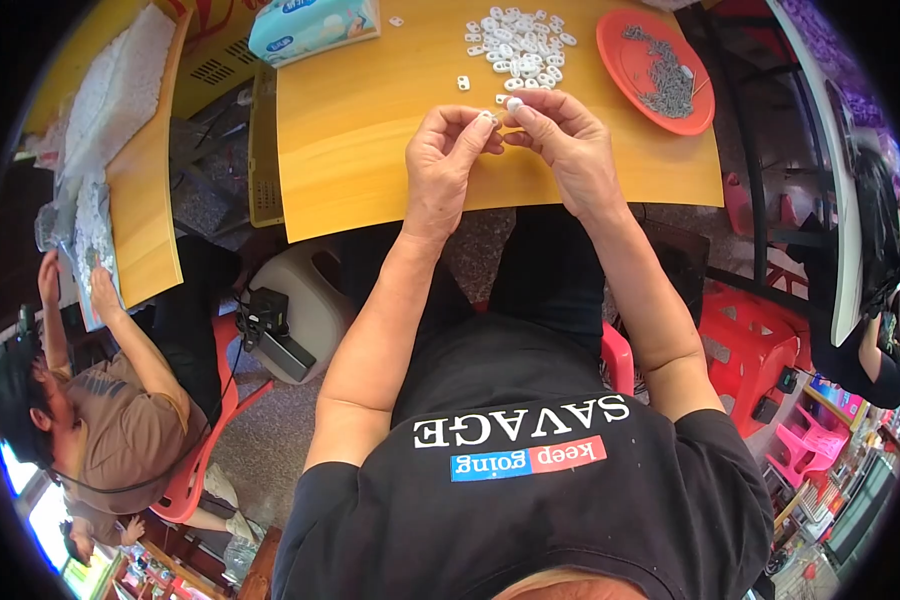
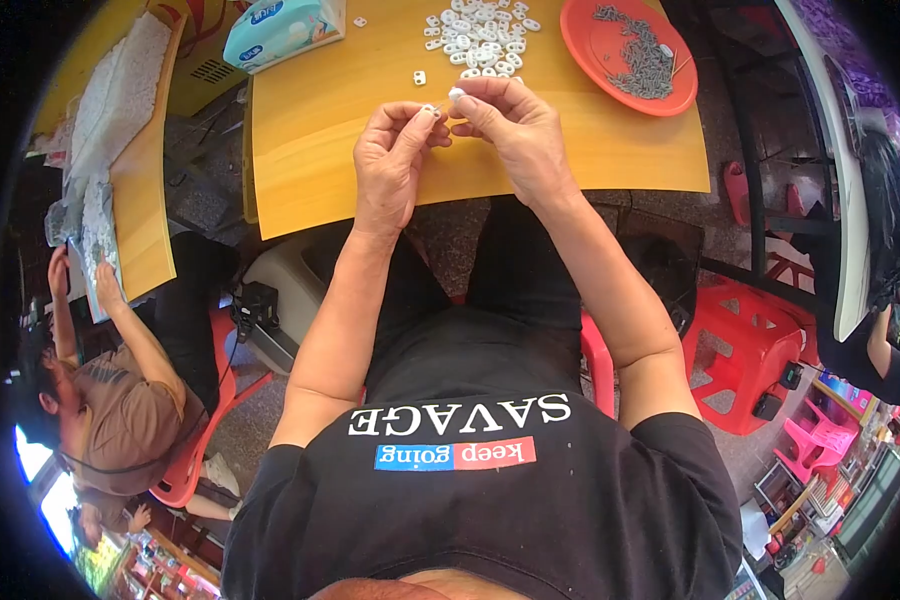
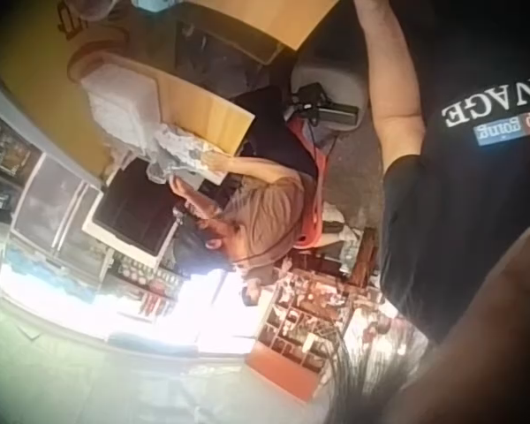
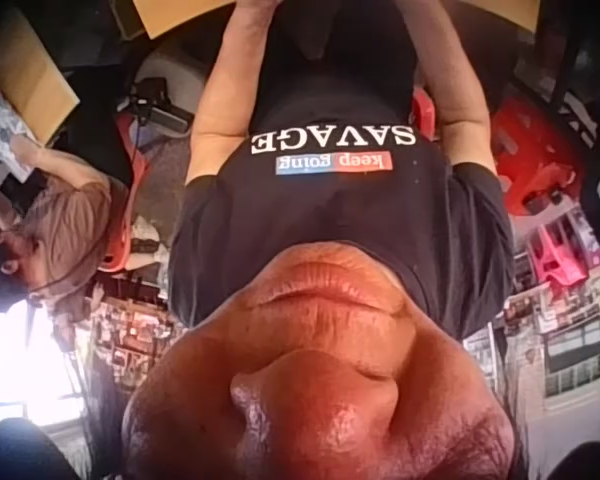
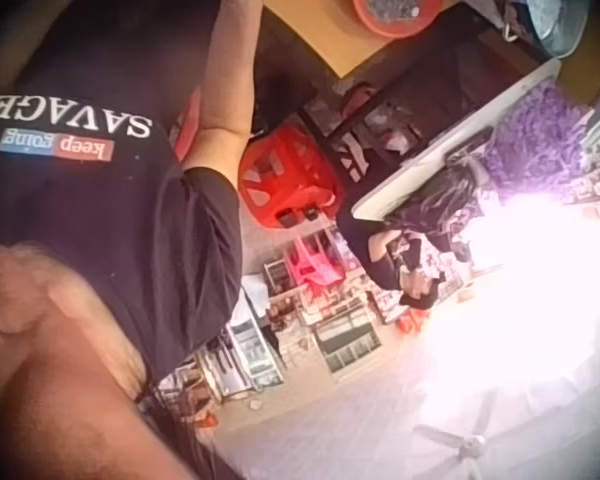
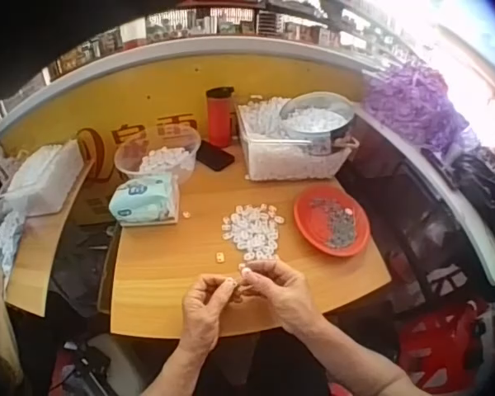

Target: Manually assembling small white plastic components by inserting metal pins into them.

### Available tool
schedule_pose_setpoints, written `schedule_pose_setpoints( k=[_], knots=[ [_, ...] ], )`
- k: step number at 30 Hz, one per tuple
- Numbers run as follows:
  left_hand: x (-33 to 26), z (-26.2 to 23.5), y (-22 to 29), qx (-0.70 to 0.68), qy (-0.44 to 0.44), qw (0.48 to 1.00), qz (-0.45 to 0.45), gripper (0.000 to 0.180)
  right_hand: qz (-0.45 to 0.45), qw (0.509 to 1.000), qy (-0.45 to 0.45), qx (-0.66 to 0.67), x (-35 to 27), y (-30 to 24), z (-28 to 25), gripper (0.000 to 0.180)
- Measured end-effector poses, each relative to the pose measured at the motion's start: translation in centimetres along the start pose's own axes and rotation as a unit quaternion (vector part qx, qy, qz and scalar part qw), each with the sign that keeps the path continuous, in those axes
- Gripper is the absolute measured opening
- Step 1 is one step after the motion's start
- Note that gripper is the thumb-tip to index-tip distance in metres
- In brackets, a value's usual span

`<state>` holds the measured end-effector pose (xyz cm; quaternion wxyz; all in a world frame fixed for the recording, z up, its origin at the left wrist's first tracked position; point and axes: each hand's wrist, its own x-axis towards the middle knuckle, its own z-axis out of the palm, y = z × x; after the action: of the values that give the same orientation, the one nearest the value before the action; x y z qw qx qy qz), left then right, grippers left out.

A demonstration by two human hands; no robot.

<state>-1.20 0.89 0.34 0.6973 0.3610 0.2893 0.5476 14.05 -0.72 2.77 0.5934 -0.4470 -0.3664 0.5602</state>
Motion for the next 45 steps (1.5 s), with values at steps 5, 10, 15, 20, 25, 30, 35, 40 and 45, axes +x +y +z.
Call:
schedule_pose_setpoints(
  k=[5,10,15,20,25,30,35,40,45],
  knots=[
    [0.0,-0.1,-0.2,0.008,0.002,1.000,-0.003,0.012,0.027,0.999,0.001,0.023,-0.5,-0.3,0.1,0.024],
    [-0.1,-0.1,-0.1,0.021,0.001,1.000,-0.008,0.013,0.018,1.000,0.014,0.017,-0.5,0.2,0.2,0.026],
    [-0.1,0.0,0.0,0.017,0.000,1.000,-0.014,0.013,0.007,1.000,0.017,0.013,-0.4,0.4,0.7,0.026],
    [0.0,0.2,0.0,0.013,0.012,1.000,-0.004,0.012,-0.003,1.000,0.026,0.001,-0.3,0.5,0.8,0.024],
    [-0.1,0.3,0.1,0.025,0.024,0.999,-0.006,0.012,-0.059,0.995,0.035,-0.077,-0.3,0.4,1.1,0.024],
    [0.0,0.2,0.0,0.029,0.026,0.999,-0.009,0.012,-0.050,0.994,0.034,-0.087,-0.3,0.1,1.0,0.023],
    [-0.1,0.3,0.3,0.039,0.021,0.999,-0.014,0.012,-0.015,0.999,0.016,-0.043,-0.3,0.2,0.8,0.023],
    [0.0,0.3,0.2,0.043,0.022,0.999,-0.014,0.012,-0.035,0.997,0.021,-0.062,-0.3,0.3,0.6,0.023],
    [-0.1,0.3,0.1,0.045,0.027,0.999,-0.013,0.012,-0.069,0.990,0.021,-0.123,-0.5,0.6,1.1,0.023]
  ],
)
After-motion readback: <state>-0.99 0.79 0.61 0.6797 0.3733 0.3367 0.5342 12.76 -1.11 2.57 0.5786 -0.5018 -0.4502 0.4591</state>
